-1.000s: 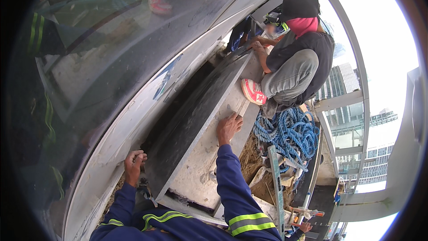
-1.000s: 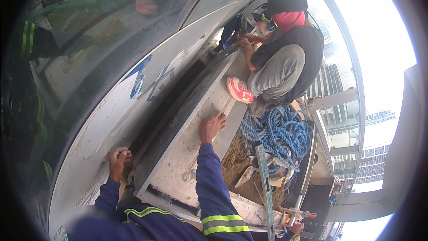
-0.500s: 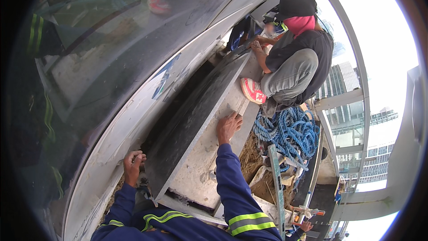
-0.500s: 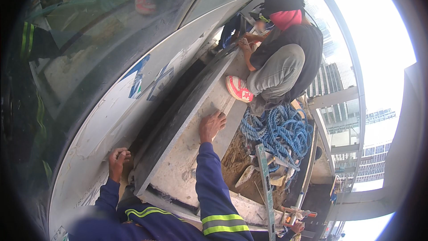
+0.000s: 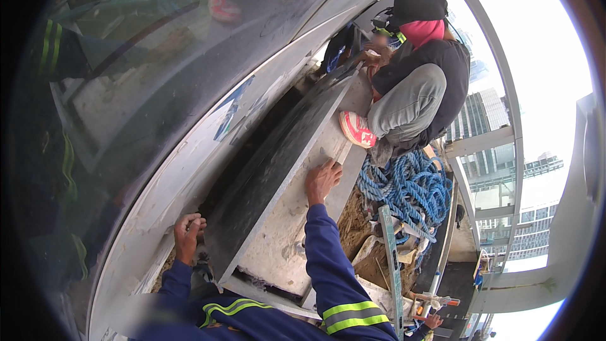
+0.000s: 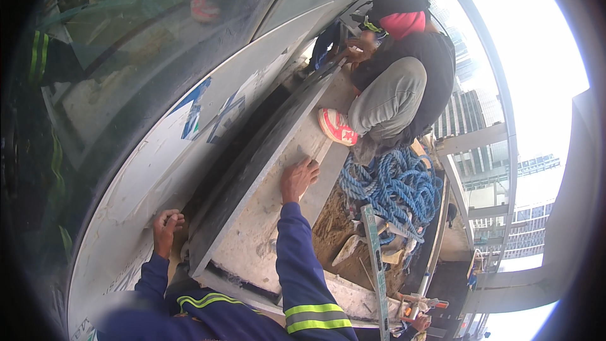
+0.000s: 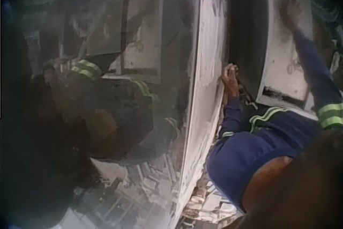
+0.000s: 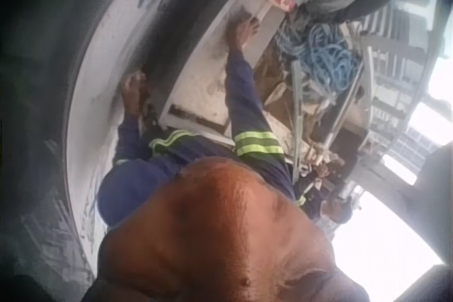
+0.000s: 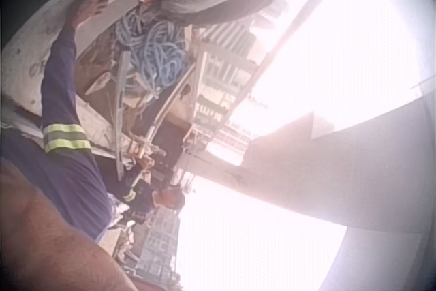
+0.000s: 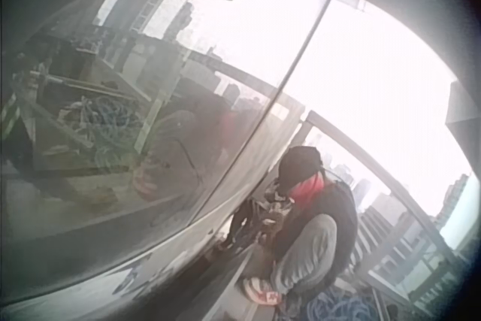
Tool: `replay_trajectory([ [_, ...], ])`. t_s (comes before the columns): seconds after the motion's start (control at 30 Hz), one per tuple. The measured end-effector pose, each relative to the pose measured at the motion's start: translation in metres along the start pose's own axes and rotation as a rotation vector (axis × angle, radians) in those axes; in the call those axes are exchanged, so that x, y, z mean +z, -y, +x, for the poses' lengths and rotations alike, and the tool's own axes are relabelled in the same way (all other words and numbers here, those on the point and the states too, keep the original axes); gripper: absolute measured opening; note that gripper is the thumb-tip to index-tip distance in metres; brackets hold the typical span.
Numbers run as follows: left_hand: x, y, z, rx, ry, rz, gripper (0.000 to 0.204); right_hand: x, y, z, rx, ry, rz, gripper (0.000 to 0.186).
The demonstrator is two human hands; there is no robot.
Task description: The person uses an angle grinder to cut a dark stone slab while a coworker holds it steady. After cutting, the person positions the slab into a curved frame and assists with alignment.
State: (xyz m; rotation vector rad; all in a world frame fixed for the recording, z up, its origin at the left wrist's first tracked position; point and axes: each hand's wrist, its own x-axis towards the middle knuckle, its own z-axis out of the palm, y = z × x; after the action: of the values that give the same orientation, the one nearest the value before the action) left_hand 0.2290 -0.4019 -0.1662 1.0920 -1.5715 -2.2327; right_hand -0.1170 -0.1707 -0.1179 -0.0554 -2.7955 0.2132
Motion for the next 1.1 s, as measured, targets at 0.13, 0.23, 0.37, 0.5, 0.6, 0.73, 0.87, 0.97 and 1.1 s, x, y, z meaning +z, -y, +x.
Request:
replay_trajectory([
  [0.13,0.0006,-0.0023,-0.0022,-0.002,-0.003,0.002,0.038,-0.0027,0.0026,-0.0006,0.015,0.005,-0.012,0.032],
  [0.23,0.0006,0.0,-0.0029,0.004,-0.005,-0.004,0.038,-0.0028,0.0037,0.0001,0.031,0.017,0.002,0.032],
  [0.37,-0.0002,0.0056,-0.0017,0.002,-0.007,-0.008,0.036,-0.0012,0.0005,0.0003,0.014,0.022,0.019,0.032],
  [0.5,0.0005,0.0025,-0.0025,0.003,-0.01,-0.001,0.036,-0.0058,0.004,-0.0005,0.025,0.028,0.028,0.032],
  [0.6,0.0007,0.0023,-0.0027,0.01,-0.01,0.007,0.036,-0.0057,0.0043,-0.0004,0.025,0.024,0.025,0.033],
  [0.73,0.0015,0.0013,-0.0013,0.019,-0.007,0.007,0.036,-0.0024,0.0033,0.0016,0.041,0.031,0.01,0.035],
  [0.87,0.0016,-0.0002,-0.0004,0.025,-0.005,0.006,0.036,-0.0028,0.0051,0.0029,0.054,0.046,0.011,0.035],
  [0.97,0.0024,-0.0008,-0.001,0.018,-0.004,0.002,0.036,-0.0017,0.0022,0.0024,0.016,0.019,0.026,0.035],
  [1.1,0.0012,0.0018,-0.0037,0.006,-0.009,-0.003,0.036,-0.0015,0.0026,0.0003,0.019,0.026,0.022,0.034],
])
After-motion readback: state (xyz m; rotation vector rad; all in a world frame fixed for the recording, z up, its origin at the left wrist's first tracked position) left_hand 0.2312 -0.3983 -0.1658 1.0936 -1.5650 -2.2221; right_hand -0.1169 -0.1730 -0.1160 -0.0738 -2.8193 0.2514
